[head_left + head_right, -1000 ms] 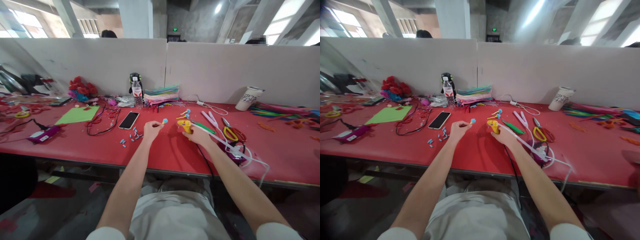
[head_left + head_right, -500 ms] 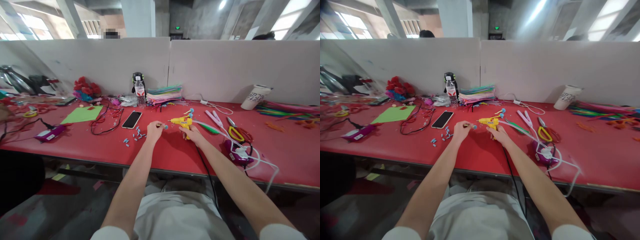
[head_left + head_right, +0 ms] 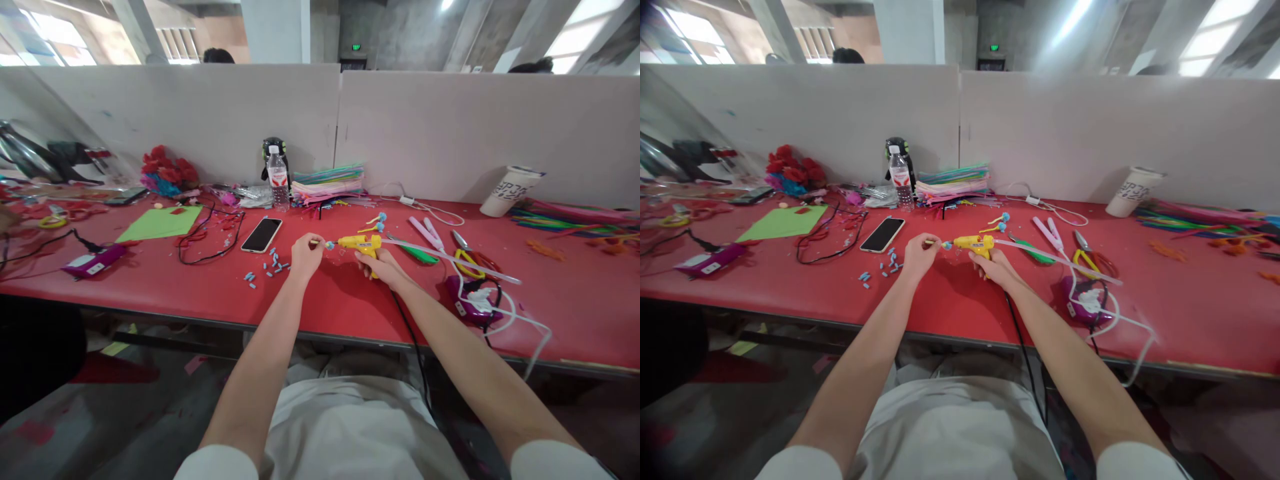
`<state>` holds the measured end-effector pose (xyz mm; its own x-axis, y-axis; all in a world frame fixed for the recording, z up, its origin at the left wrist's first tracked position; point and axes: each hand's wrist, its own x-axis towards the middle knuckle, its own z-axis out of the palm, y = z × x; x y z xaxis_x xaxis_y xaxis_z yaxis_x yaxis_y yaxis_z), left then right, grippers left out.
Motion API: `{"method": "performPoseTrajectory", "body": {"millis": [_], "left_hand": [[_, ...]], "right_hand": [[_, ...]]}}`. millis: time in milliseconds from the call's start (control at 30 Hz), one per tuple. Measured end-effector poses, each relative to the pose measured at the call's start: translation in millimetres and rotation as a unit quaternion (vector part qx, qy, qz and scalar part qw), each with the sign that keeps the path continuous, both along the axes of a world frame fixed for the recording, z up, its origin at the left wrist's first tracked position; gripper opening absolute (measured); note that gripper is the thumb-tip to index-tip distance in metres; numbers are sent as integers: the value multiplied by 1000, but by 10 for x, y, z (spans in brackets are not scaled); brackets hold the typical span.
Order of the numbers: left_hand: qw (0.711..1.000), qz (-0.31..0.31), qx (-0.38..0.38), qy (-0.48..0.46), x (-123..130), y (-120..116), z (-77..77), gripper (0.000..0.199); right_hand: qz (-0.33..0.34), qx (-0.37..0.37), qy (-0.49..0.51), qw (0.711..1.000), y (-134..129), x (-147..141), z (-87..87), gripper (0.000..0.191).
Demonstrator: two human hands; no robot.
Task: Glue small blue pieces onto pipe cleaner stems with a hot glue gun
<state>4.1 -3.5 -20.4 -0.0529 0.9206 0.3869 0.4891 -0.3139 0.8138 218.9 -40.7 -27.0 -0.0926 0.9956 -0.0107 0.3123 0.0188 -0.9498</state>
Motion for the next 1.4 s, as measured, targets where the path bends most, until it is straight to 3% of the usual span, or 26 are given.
{"method": "performPoseTrajectory", "body": {"millis": [1400], "left_hand": [[1000,-20,-7,-6,11,-22,28,8]], "right_hand": [[29,27,-49,998,-50,-1,47,46]]}}
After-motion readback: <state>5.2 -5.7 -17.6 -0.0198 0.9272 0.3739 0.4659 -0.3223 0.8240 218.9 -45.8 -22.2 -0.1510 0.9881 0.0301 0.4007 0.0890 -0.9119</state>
